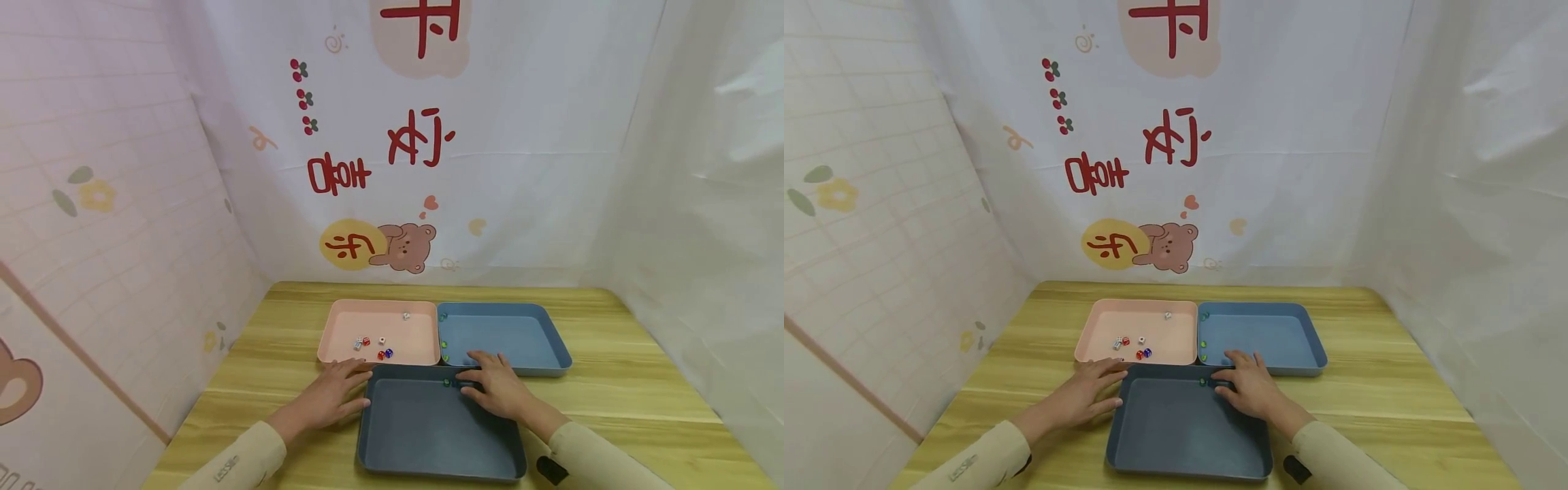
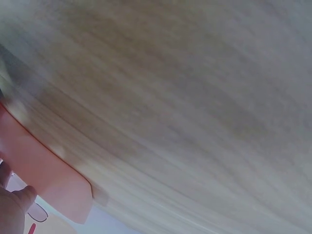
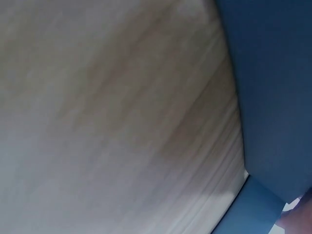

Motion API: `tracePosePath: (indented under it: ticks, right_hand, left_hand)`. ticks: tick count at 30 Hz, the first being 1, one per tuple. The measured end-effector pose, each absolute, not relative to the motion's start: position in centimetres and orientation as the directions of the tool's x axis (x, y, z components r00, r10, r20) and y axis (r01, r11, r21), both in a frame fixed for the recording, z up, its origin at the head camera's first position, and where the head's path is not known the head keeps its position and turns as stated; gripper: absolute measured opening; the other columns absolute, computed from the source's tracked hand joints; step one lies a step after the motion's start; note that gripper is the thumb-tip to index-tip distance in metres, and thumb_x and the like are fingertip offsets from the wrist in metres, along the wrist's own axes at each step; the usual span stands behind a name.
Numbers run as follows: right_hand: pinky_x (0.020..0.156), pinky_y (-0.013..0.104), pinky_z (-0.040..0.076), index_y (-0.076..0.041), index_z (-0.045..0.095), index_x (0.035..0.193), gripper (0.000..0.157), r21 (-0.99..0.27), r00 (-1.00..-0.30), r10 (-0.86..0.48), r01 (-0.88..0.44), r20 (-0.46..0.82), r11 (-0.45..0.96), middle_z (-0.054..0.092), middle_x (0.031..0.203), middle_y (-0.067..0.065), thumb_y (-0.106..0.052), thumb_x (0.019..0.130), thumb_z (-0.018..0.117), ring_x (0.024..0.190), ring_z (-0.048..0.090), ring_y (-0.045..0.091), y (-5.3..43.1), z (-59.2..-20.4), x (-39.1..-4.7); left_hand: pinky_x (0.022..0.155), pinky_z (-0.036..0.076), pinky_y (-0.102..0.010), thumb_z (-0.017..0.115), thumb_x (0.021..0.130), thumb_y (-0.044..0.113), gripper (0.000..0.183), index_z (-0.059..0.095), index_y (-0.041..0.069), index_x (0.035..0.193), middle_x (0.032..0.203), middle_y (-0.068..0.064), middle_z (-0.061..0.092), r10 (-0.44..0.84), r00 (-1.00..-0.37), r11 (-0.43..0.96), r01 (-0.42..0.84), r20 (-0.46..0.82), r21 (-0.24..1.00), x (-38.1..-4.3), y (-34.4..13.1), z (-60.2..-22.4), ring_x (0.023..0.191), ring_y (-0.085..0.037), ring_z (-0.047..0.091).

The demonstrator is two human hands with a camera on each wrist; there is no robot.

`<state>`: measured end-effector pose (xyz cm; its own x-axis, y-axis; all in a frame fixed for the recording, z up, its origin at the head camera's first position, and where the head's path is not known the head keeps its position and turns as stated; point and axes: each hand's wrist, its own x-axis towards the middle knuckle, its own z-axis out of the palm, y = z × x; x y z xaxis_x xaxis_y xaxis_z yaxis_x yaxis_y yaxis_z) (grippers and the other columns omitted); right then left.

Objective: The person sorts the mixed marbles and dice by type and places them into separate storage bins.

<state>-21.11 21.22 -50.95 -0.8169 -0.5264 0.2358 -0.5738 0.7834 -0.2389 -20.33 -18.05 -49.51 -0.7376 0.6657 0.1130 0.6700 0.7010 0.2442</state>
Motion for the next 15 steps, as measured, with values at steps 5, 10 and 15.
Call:
tracePosePath:
  ticks: [5,10,15]
  right_hand:
    - [0.104,0.075,0.023,-0.019,0.076,0.111,0.024,-0.231,-0.821,-0.523,-0.567,0.227,0.79,0.051,0.141,0.023,-0.031,0.091,0.073,0.133,0.043,0.044,21.0,-51.2,-21.3]
    - [0.103,0.074,0.026,-0.023,0.077,0.102,0.016,-0.179,-0.809,-0.522,-0.575,0.27,0.799,0.054,0.138,0.021,-0.032,0.089,0.074,0.131,0.045,0.042,20.6,-51.5,-21.7]
    - [0.102,0.075,0.026,-0.023,0.077,0.1,0.016,-0.157,-0.78,-0.53,-0.6,0.333,0.784,0.057,0.135,0.02,-0.031,0.086,0.078,0.128,0.048,0.042,20.0,-51.7,-22.0]
  left_hand:
    - [0.112,0.023,-0.063,0.049,0.101,0.052,0.062,0.053,0.008,0.144,0.152,-0.014,0.041,0.664,-0.74,0.706,0.667,0.108,0.236,-20.4,-18.1,-49.6,0.142,-0.039,0.032]
    - [0.112,0.023,-0.064,0.05,0.101,0.052,0.062,0.053,0.007,0.143,0.152,-0.014,0.041,0.665,-0.737,0.702,0.671,0.118,0.239,-20.3,-18.1,-49.6,0.141,-0.039,0.033]
    - [0.113,0.024,-0.062,0.049,0.101,0.053,0.062,0.054,0.008,0.143,0.152,-0.014,0.041,0.66,-0.743,0.711,0.665,0.109,0.23,-20.3,-18.1,-49.6,0.142,-0.038,0.033]
